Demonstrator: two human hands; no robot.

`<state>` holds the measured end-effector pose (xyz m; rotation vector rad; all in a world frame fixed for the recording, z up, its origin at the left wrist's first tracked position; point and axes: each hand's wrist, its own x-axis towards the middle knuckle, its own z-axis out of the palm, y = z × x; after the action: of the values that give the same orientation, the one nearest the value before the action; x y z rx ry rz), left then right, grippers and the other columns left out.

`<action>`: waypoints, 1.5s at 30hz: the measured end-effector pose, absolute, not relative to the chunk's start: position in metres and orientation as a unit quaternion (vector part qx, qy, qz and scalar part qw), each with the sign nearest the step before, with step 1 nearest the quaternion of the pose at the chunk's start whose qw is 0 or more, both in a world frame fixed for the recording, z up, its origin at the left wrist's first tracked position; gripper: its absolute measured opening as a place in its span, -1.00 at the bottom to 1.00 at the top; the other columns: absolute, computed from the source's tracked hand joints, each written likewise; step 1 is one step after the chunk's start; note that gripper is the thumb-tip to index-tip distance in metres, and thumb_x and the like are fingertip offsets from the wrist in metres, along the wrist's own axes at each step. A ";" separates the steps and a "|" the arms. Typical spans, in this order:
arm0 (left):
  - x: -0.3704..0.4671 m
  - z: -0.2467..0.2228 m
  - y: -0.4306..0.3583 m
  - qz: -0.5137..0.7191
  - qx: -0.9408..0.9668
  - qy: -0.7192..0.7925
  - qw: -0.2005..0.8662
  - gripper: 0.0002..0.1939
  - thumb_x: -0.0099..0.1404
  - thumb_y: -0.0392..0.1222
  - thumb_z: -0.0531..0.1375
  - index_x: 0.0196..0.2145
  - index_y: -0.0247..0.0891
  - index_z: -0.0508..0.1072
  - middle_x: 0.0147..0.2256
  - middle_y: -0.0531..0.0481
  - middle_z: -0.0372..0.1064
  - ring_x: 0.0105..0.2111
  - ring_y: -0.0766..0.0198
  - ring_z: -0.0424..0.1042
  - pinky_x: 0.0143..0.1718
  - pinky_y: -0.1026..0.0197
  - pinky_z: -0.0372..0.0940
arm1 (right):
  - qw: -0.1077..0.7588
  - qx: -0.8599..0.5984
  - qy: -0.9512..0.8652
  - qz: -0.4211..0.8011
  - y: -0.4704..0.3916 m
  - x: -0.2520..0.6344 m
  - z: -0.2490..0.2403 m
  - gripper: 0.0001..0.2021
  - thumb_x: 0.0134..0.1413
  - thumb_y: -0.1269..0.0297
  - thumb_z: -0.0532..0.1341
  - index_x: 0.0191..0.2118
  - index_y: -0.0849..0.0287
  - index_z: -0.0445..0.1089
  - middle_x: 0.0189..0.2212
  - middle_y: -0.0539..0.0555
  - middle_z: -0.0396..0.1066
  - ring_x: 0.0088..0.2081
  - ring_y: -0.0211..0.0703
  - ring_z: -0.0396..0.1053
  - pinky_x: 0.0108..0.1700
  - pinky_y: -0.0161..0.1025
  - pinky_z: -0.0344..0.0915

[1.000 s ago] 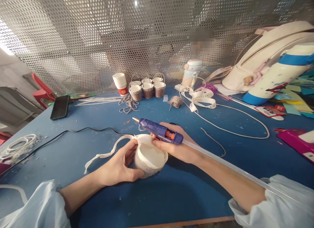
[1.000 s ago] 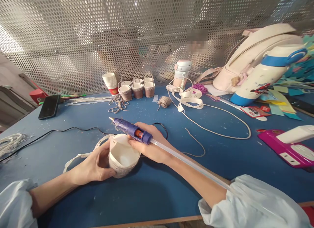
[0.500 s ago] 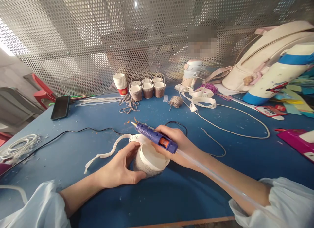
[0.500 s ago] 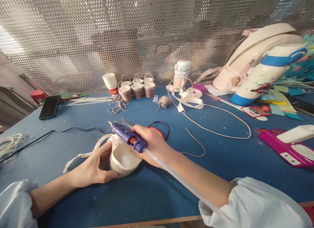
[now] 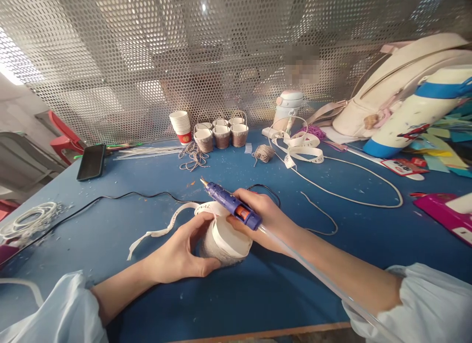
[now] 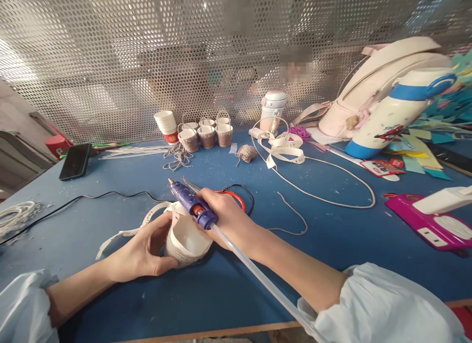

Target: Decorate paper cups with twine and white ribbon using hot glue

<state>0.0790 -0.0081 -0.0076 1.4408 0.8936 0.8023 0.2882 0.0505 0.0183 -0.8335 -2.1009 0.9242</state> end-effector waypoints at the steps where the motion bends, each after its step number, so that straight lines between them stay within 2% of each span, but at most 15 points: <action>1: 0.079 -0.008 -0.008 0.346 0.616 0.385 0.594 -0.41 0.09 -0.26 0.35 0.04 -0.17 0.24 0.06 -0.14 0.31 0.10 -0.01 0.31 0.15 -0.02 0.18 | 0.341 -0.326 -0.803 0.364 0.051 0.288 0.019 -0.88 -0.03 0.42 0.22 -0.35 0.14 0.26 -0.50 -0.09 0.31 -0.47 -0.28 0.23 -0.41 -0.33 0.13; 7: 0.077 -0.010 -0.006 0.367 0.592 0.384 0.605 -0.33 0.05 -0.24 0.38 0.11 -0.16 0.27 0.07 -0.14 0.33 0.09 -0.02 0.33 0.15 -0.02 0.19 | 0.335 -0.343 -0.742 0.468 0.052 0.294 0.023 -0.80 -0.01 0.20 0.32 -0.36 0.16 0.31 -0.47 -0.08 0.32 -0.42 -0.26 0.26 -0.37 -0.32 0.18; 15: 0.078 -0.005 -0.002 0.377 0.564 0.345 0.648 -0.37 0.05 -0.19 0.38 0.10 -0.14 0.36 0.14 -0.12 0.30 0.17 -0.10 0.25 0.17 -0.02 0.17 | 0.328 -0.394 -0.679 0.525 0.054 0.296 0.024 -0.78 -0.04 0.17 0.35 -0.29 0.14 0.40 -0.36 -0.03 0.42 -0.30 -0.16 0.35 -0.24 -0.24 0.26; 19: 0.076 -0.012 -0.001 0.410 0.513 0.335 0.675 -0.37 0.07 -0.14 0.36 0.11 -0.14 0.36 0.15 -0.14 0.30 0.19 -0.15 0.21 0.14 -0.03 0.18 | 0.344 -0.399 -0.678 0.512 0.055 0.294 0.021 -0.81 -0.07 0.20 0.35 -0.32 0.13 0.40 -0.39 -0.03 0.43 -0.34 -0.16 0.36 -0.26 -0.24 0.28; 25: 0.077 -0.014 -0.001 0.441 0.472 0.365 0.670 -0.39 0.04 -0.26 0.29 0.09 -0.14 0.36 0.13 -0.09 0.34 0.16 -0.11 0.24 0.02 0.07 0.22 | 0.387 -0.398 -0.674 0.487 0.052 0.292 0.019 -0.86 -0.04 0.27 0.31 -0.32 0.13 0.38 -0.41 -0.06 0.41 -0.36 -0.21 0.34 -0.26 -0.28 0.27; 30: 0.082 -0.005 -0.001 0.437 0.482 0.398 0.647 -0.45 0.03 -0.34 0.24 0.03 -0.14 0.40 0.11 -0.02 0.36 0.19 -0.06 0.19 0.13 0.05 0.12 | 0.402 -0.400 -0.700 0.434 0.048 0.289 0.020 -0.88 0.01 0.25 0.27 -0.37 0.16 0.35 -0.46 -0.05 0.35 -0.43 -0.24 0.28 -0.36 -0.31 0.23; 36: 0.082 -0.004 -0.001 0.436 0.491 0.396 0.641 -0.46 0.03 -0.32 0.20 0.03 -0.15 0.41 0.13 -0.04 0.34 0.22 -0.11 0.14 0.20 -0.04 0.04 | 0.400 -0.402 -0.718 0.404 0.046 0.288 0.020 -0.91 0.03 0.28 0.23 -0.39 0.14 0.31 -0.49 -0.07 0.30 -0.44 -0.25 0.24 -0.39 -0.32 0.19; 39: 0.081 -0.005 -0.002 0.445 0.499 0.372 0.644 -0.52 0.10 -0.21 0.22 0.03 -0.16 0.41 0.14 -0.06 0.33 0.22 -0.11 0.14 0.20 -0.05 0.04 | 0.399 -0.400 -0.720 0.404 0.046 0.287 0.018 -0.90 0.04 0.27 0.24 -0.39 0.14 0.30 -0.51 -0.09 0.26 -0.46 -0.27 0.21 -0.42 -0.34 0.16; 43: 0.080 -0.005 -0.004 0.435 0.532 0.376 0.621 -0.50 0.18 0.08 0.26 0.02 -0.17 0.39 0.11 -0.12 0.33 0.16 -0.11 0.21 0.14 -0.01 0.10 | 0.402 -0.379 -0.720 0.420 0.043 0.285 0.017 -0.87 0.03 0.27 0.27 -0.39 0.14 0.30 -0.50 -0.09 0.27 -0.47 -0.29 0.21 -0.42 -0.34 0.16; 45: 0.080 -0.005 -0.005 0.424 0.545 0.392 0.608 -0.52 0.17 0.09 0.29 -0.01 -0.18 0.39 0.08 -0.12 0.35 0.11 -0.07 0.25 0.07 0.04 0.15 | 0.404 -0.371 -0.716 0.431 0.041 0.285 0.018 -0.85 0.02 0.26 0.30 -0.40 0.15 0.30 -0.48 -0.08 0.30 -0.45 -0.29 0.23 -0.40 -0.34 0.18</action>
<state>0.0799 -0.0045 -0.0051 1.2586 0.9046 0.9795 0.2846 0.0411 0.0177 -0.9372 -1.8089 1.0884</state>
